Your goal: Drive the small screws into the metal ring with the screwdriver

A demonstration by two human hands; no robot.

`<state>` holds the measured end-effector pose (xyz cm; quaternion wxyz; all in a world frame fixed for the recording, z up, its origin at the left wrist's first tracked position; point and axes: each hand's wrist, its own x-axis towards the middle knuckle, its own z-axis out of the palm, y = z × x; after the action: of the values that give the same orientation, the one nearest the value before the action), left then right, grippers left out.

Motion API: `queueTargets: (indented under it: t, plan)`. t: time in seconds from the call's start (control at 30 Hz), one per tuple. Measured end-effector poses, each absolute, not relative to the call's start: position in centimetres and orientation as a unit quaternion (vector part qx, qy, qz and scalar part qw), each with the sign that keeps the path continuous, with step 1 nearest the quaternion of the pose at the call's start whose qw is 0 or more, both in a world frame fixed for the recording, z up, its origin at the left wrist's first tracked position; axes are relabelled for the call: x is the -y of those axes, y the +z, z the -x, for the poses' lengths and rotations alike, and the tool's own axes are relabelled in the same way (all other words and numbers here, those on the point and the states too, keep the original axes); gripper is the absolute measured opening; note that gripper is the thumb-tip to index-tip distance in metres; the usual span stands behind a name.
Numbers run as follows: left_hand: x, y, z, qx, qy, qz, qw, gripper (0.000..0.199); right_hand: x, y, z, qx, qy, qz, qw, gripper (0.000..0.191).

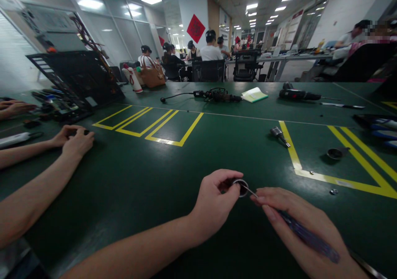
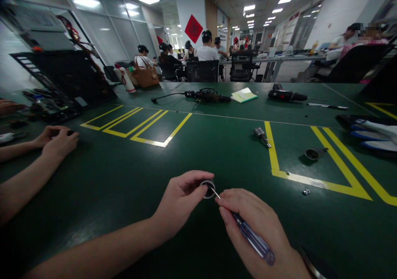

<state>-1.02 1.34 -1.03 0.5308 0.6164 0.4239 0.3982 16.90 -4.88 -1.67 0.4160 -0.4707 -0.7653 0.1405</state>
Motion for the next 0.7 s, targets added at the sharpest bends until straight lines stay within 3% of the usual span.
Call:
queueTargets:
  t: [0.53, 0.6, 0.7]
  plan:
    - [-1.9, -1.6, 1.1, -0.424, 0.404, -0.623, 0.518, 0.021, 5.2, -1.3, -16.5, 0.768, 0.124, 0.461, 0.427, 0.027]
    - [-2.7, -1.9, 1.5, -0.428, 0.402, -0.626, 0.513, 0.027, 5.0, -1.3, -16.7, 0.737, 0.157, 0.485, 0.443, 0.021]
    - [-4.2, -2.5, 2.2, -0.42, 0.405, -0.652, 0.484, 0.053, 4.4, -1.2, -17.0, 0.671, 0.221, 0.536, 0.462, 0.014]
